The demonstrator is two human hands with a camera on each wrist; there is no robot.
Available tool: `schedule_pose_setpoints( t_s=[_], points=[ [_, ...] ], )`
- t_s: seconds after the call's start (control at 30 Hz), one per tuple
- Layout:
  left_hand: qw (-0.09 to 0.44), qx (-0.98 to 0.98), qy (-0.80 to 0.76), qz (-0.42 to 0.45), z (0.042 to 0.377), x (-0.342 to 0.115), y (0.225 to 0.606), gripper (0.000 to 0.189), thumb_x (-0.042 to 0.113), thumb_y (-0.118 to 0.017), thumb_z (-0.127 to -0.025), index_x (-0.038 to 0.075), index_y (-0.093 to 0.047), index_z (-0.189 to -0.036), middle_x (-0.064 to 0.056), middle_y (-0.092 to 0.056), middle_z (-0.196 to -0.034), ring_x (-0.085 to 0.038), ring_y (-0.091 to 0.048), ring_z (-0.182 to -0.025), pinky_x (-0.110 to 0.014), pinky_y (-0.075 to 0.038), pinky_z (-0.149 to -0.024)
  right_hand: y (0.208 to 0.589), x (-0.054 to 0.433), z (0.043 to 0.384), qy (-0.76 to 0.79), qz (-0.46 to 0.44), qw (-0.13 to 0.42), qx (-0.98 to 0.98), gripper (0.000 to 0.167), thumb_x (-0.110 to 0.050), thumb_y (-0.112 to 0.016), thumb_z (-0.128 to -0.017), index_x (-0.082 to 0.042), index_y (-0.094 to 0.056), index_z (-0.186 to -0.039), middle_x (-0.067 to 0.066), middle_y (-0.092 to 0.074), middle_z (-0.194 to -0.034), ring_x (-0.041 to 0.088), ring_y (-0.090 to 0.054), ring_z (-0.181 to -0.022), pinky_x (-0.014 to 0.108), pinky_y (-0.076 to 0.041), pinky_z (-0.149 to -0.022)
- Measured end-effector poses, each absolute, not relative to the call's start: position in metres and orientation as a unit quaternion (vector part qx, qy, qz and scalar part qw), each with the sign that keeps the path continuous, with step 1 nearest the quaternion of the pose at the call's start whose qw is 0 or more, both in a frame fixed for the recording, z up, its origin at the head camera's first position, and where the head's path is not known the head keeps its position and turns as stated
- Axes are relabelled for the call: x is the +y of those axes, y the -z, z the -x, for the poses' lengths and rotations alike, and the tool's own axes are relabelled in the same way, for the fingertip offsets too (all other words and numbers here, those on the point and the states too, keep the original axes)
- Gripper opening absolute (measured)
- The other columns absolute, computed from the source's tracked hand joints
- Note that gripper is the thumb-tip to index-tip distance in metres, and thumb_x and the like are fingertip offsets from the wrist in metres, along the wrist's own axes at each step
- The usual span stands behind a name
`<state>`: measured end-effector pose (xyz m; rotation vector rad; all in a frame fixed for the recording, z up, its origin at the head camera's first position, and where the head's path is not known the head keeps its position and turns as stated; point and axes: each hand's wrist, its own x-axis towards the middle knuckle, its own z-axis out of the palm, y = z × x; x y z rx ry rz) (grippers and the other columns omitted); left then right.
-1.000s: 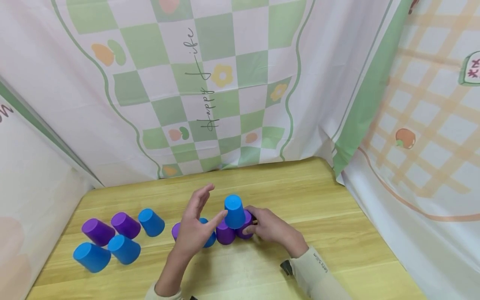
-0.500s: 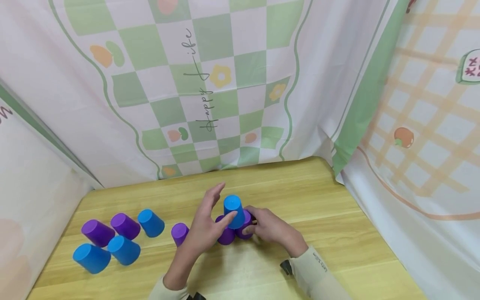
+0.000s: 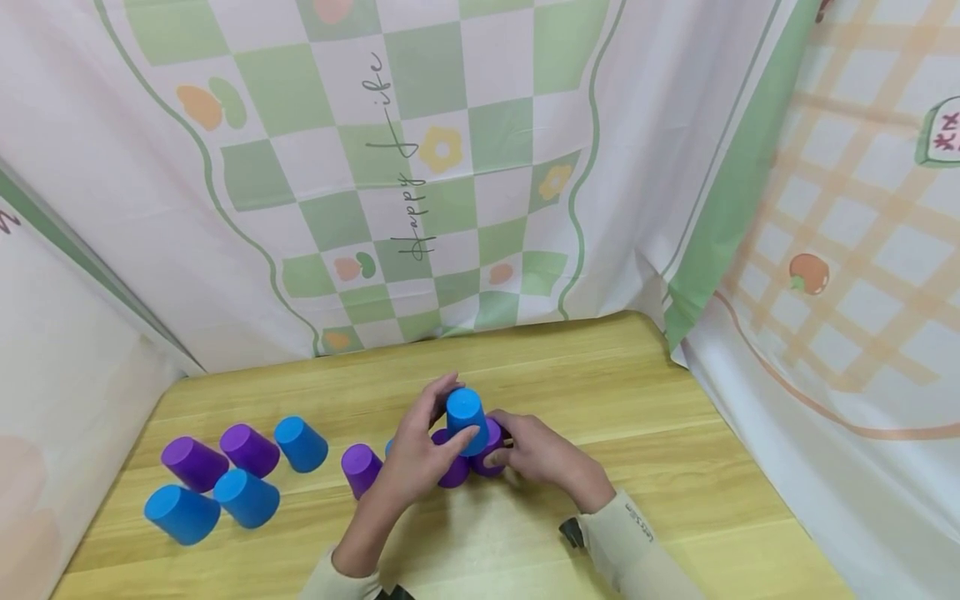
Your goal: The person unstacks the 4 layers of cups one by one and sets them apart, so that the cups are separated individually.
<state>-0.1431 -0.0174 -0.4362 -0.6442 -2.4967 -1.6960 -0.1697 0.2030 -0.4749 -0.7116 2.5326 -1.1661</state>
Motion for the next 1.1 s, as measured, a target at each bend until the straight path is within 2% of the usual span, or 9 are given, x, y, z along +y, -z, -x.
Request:
schedule_pose_setpoints(
  t_s=[0.23,0.53,0.8,1.1],
  points=[
    [0.017,-0.801,0.564,0.198,0.143,-0.017,0.438,0.063,0.018,-0.075,-0.1,0.013,-0.045,-0.155,-0.01,-0.054,-0.154,-0.03,-0.052,-0.145,-0.05,-0.047,-0.119,0.475,0.203,0.17,0.404,0.241,0.136,0.872,0.038,-0.016,-0.072,-0.1,-0.006,-0.061,-0.135,0.012,-0.073,-0.126,0.034,-0.071,-0.119,0.049,-0.061,-0.101],
    [0.025,-0.798,0.569,0.197,0.143,-0.019,0.44,0.06,0.016,-0.075,-0.099,0.01,-0.048,-0.152,-0.01,-0.057,-0.151,-0.03,-0.054,-0.143,-0.048,-0.049,-0.118,0.476,0.203,0.168,0.404,0.238,0.135,0.873,0.04,-0.015,-0.071,-0.101,-0.007,-0.06,-0.139,0.012,-0.073,-0.127,0.035,-0.071,-0.12,0.048,-0.061,-0.101],
    [0.013,-0.795,0.58,0.175,0.138,-0.024,0.437,0.057,0.022,-0.075,-0.1,0.019,-0.049,-0.15,-0.007,-0.058,-0.151,-0.03,-0.053,-0.144,-0.051,-0.048,-0.119,0.477,0.203,0.17,0.408,0.229,0.143,0.872,0.04,-0.013,-0.071,-0.1,-0.008,-0.06,-0.139,0.012,-0.072,-0.129,0.034,-0.07,-0.122,0.049,-0.06,-0.104],
    [0.027,-0.8,0.574,0.172,0.132,-0.033,0.431,0.06,0.016,-0.076,-0.099,0.012,-0.048,-0.151,-0.009,-0.056,-0.152,-0.031,-0.053,-0.144,-0.051,-0.047,-0.119,0.475,0.202,0.171,0.416,0.216,0.152,0.87,0.034,-0.013,-0.072,-0.1,-0.014,-0.063,-0.133,0.006,-0.073,-0.124,0.032,-0.07,-0.121,0.05,-0.06,-0.103]
  ],
)
